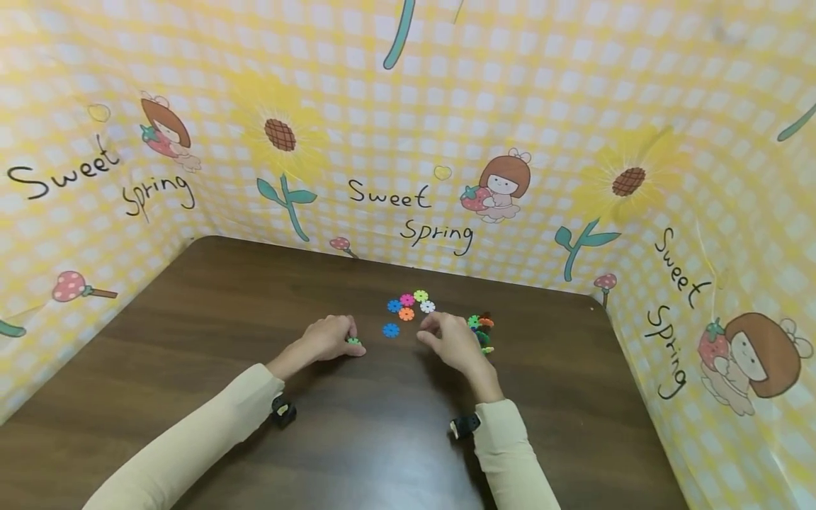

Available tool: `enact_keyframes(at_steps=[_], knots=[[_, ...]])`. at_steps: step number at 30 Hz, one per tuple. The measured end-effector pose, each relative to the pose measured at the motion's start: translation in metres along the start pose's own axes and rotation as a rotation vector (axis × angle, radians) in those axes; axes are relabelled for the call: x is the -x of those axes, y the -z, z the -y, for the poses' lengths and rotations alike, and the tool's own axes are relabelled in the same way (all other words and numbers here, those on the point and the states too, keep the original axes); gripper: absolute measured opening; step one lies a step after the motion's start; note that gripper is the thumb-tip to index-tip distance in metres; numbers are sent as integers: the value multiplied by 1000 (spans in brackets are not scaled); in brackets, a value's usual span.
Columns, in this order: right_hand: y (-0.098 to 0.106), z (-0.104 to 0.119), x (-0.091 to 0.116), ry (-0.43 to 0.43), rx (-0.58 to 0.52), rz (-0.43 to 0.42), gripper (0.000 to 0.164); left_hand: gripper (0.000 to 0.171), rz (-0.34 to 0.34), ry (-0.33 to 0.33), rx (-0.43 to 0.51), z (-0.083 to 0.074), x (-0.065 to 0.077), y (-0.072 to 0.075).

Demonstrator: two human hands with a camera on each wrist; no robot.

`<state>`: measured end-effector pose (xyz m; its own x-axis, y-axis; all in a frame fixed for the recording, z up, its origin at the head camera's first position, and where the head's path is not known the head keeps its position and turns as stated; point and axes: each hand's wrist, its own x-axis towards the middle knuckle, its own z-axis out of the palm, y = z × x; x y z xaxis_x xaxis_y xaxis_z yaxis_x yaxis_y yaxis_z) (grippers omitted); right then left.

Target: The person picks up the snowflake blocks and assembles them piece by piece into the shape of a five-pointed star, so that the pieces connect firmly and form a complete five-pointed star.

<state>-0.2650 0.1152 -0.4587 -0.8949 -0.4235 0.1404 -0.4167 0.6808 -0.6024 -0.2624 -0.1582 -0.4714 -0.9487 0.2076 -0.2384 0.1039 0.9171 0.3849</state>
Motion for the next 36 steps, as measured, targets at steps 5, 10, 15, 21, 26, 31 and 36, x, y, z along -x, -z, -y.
enact_keyframes(at_steps=[5, 10, 15, 21, 26, 31, 36], knots=[[-19, 10, -21, 21, -112, 25, 16, 29, 34, -87, 155, 13, 9, 3], [-36, 11, -32, -5, -143, 50, 18, 27, 77, -159, 314, 22, 18, 6], [-46, 9, -43, -8, -90, 68, 29, 29, 99, -203, 453, 25, 22, 12], [-53, 12, -53, -5, 6, 107, 32, 31, 146, -221, 626, 21, 26, 21], [-55, 13, -51, -14, 28, 116, 24, 24, 177, -248, 719, 16, 29, 22], [-53, 17, -49, -7, 30, 120, 23, 17, 175, -268, 758, 16, 30, 24], [-52, 21, -43, -12, 9, 170, 18, 13, 183, -288, 785, 18, 30, 24]])
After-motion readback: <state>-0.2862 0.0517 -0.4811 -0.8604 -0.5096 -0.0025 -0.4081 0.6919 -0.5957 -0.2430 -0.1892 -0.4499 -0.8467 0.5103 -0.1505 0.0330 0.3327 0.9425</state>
